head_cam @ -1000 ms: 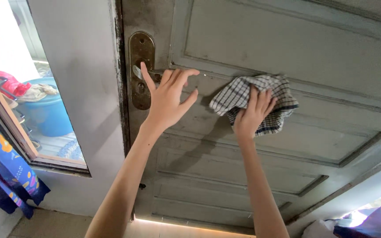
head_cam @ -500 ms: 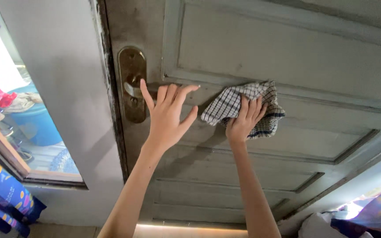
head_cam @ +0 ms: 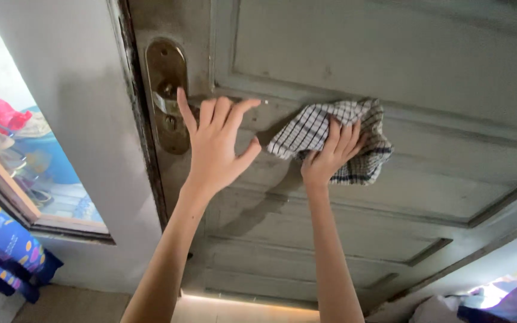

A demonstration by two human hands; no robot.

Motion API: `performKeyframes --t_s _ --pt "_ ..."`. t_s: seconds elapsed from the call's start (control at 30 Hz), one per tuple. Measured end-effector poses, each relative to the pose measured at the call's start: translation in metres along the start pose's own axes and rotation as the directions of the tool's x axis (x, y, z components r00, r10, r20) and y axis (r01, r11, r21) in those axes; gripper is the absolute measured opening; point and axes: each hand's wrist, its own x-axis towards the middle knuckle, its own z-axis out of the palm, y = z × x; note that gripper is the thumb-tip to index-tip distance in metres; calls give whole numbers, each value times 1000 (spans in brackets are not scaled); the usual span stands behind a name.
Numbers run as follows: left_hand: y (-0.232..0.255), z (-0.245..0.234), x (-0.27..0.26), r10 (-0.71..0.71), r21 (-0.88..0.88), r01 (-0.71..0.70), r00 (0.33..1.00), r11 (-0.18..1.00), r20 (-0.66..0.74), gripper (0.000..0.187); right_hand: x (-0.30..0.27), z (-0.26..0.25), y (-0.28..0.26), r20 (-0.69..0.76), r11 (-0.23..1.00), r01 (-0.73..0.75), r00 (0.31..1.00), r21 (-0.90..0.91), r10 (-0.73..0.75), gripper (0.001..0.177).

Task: Wiping the surface of a wooden door using a cloth.

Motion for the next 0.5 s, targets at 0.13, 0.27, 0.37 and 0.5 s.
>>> performKeyframes --t_s 0.13,0.27,0.37,0.5 --pt "0 -3 -2 -11 -57 12 1000 998 19 59 0 -14 6 60 999 -39 997 0 39 69" --pt "-2 -5 2 -45 -74 48 998 996 47 54 -4 -24 44 60 987 -160 985 16 159 68" --pt "-1 -9 -1 -58 -76 65 994 995 88 53 -10 -33 56 6 963 -269 963 24 269 66" --pt "-12 -10 -1 -30 -48 37 991 998 134 52 13 -28 31 73 997 -79 994 25 77 69"
